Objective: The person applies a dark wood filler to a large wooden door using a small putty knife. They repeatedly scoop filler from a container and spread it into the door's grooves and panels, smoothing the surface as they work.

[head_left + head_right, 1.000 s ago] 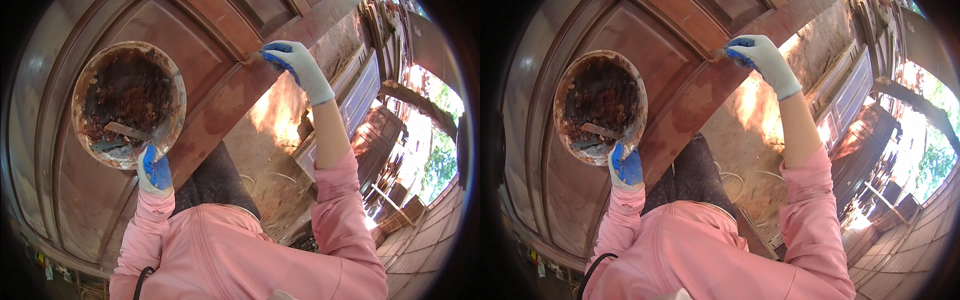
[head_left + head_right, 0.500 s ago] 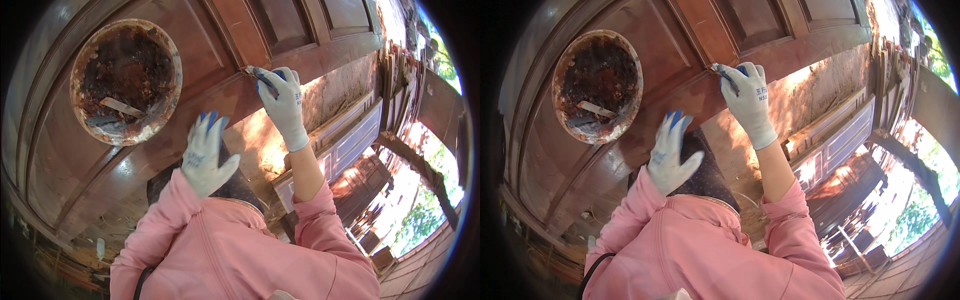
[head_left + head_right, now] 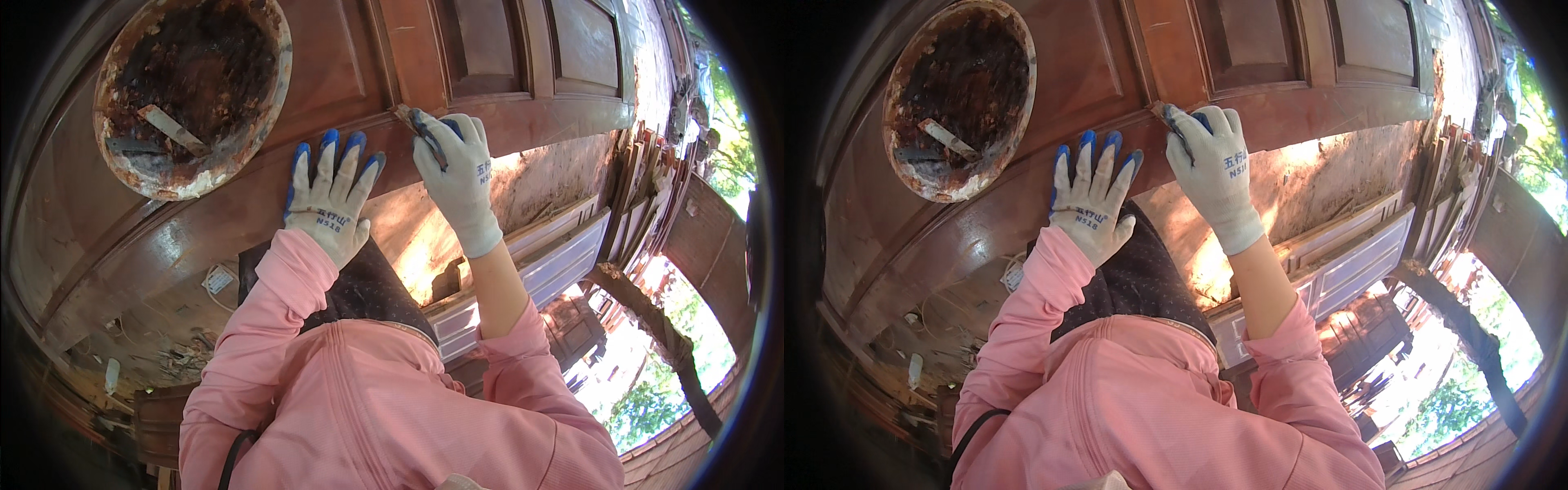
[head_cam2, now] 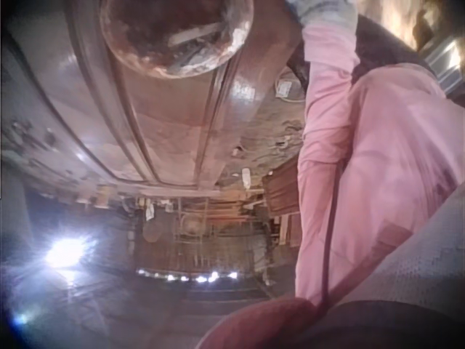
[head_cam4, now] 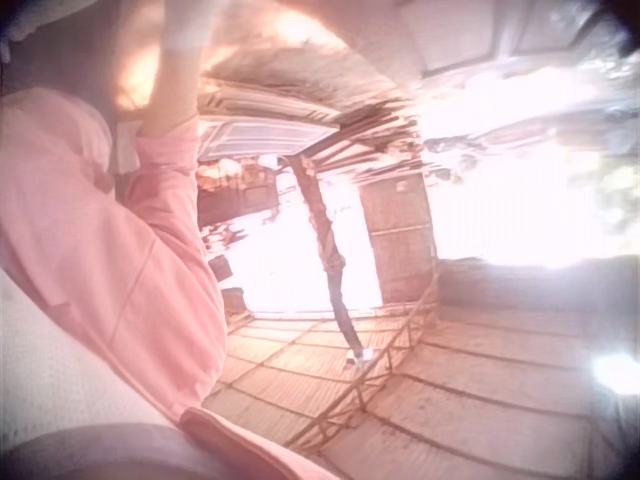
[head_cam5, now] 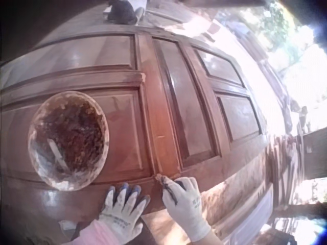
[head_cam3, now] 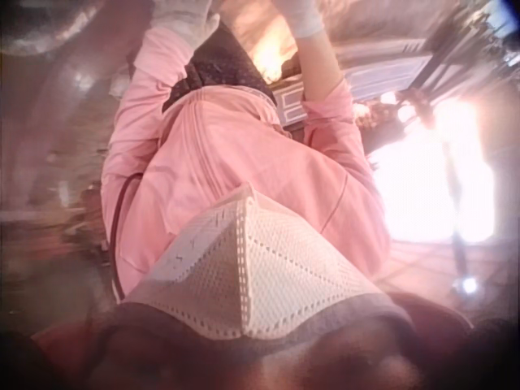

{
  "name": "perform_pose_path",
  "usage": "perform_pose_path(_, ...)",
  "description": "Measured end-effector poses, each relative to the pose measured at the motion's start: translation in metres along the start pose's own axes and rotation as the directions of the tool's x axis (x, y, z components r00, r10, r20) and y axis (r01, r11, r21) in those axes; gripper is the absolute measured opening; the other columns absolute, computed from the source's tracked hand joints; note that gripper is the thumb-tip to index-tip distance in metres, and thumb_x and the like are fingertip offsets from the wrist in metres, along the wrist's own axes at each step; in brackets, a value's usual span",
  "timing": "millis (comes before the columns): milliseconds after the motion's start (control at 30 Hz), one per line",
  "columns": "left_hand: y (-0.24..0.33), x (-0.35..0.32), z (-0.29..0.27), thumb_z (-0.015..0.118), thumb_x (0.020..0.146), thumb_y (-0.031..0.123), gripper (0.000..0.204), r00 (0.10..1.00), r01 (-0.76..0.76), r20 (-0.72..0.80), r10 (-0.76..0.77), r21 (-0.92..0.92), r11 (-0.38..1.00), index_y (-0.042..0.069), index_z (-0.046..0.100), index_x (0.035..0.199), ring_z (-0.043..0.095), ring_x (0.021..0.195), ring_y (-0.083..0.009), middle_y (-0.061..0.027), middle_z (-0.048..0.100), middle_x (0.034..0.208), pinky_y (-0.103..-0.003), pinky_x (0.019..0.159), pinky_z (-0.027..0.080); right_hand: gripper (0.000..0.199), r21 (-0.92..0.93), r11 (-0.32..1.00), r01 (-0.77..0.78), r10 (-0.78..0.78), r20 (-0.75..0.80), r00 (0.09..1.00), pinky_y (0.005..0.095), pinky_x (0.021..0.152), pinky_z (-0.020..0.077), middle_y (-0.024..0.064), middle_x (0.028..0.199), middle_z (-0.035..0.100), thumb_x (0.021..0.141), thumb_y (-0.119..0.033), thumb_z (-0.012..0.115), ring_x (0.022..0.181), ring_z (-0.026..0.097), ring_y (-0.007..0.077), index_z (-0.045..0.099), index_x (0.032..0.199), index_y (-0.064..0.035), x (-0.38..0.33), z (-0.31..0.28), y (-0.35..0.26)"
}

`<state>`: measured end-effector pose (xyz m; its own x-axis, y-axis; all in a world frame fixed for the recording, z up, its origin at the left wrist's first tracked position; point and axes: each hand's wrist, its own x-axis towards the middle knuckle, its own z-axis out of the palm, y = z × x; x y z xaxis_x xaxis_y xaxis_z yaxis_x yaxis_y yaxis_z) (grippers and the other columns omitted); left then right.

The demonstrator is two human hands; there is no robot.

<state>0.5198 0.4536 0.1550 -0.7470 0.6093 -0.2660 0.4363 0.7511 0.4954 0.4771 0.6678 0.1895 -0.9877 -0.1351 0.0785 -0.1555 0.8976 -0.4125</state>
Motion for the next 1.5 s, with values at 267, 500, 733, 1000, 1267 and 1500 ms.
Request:
perform_pose_path(267,0.0,0.001,0.002,0.076,0.085,0.042,0.099,0.999,0.001,-0.032,-0.001,-0.021,1.0,0.019,0.026,0.168,0.016,0.16,-0.0448,-0.0162,0.019,0.174,-0.066,0.128,0.009,0.031,0.051,0.998,-0.023,0.024,-0.019,1.0,0.0426,0.085,0.0504,0.0081,0.093,0.063,0.086,-0.005,0.072,0.093,0.057,0.0301,0.076,0.117,-0.0072,0.0,0.0,0.0)
perform_pose_path(500,0.0,0.002,0.001,0.074,0.086,0.041,0.095,0.999,0.002,-0.047,-0.003,-0.01,1.0,0.018,0.03,0.167,0.016,0.16,-0.043,-0.0155,0.02,0.175,-0.064,0.129,0.008,0.032,0.042,0.998,-0.037,0.037,-0.013,0.999,0.0416,0.083,0.0489,0.0074,0.09,0.063,0.086,-0.004,0.071,0.091,0.056,0.0285,0.076,0.118,-0.0054,-0.009,0.002,0.004)
perform_pose_path(733,0.0,0.002,0.002,0.074,0.085,0.041,0.093,0.998,0.006,-0.067,-0.007,-0.02,1.0,0.018,0.034,0.165,0.018,0.16,-0.0418,-0.0152,0.023,0.174,-0.063,0.129,0.009,0.019,0.291,0.926,-0.241,0.261,-0.03,0.965,0.035,0.074,0.0508,0.0077,0.09,0.069,0.092,-0.007,0.073,0.083,0.062,0.0212,0.077,0.109,-0.0019,-0.006,-0.002,-0.004)
perform_pose_path(1000,0.0,0.002,0.001,0.077,0.083,0.041,0.094,0.995,0.003,-0.095,-0.003,-0.003,1.0,0.018,0.035,0.164,0.022,0.159,-0.0417,-0.0152,0.026,0.173,-0.064,0.128,0.013,0.018,0.5,0.558,-0.662,0.398,0.539,0.742,0.0262,0.066,0.0553,0.0023,0.085,0.069,0.096,-0.017,0.073,0.075,0.065,0.0089,0.076,0.099,0.0003,0.057,-0.026,0.034)
perform_pose_path(1267,0.0,0.002,0.004,0.078,0.083,0.041,0.096,0.996,0.002,-0.092,-0.003,-0.011,1.0,0.02,0.033,0.165,0.02,0.159,-0.0416,-0.0148,0.026,0.173,-0.064,0.128,0.014,0.026,0.297,0.7,-0.65,0.256,0.745,0.616,0.0317,0.057,0.0559,-0.0007,0.075,0.06,0.091,-0.028,0.076,0.066,0.06,0.0124,0.077,0.093,-0.0026,0.104,-0.026,0.062)
perform_pose_path(1500,-0.001,0.001,0.008,0.079,0.082,0.039,0.098,0.995,0.002,-0.102,-0.007,-0.043,0.999,0.02,0.032,0.166,0.02,0.16,-0.0409,-0.0143,0.026,0.173,-0.064,0.128,0.014,0.023,0.294,0.642,-0.708,0.261,0.784,0.563,0.0317,0.057,0.0562,-0.0008,0.073,0.057,0.092,-0.028,0.074,0.064,0.058,0.0124,0.078,0.094,-0.0047,0.1,-0.023,0.07)
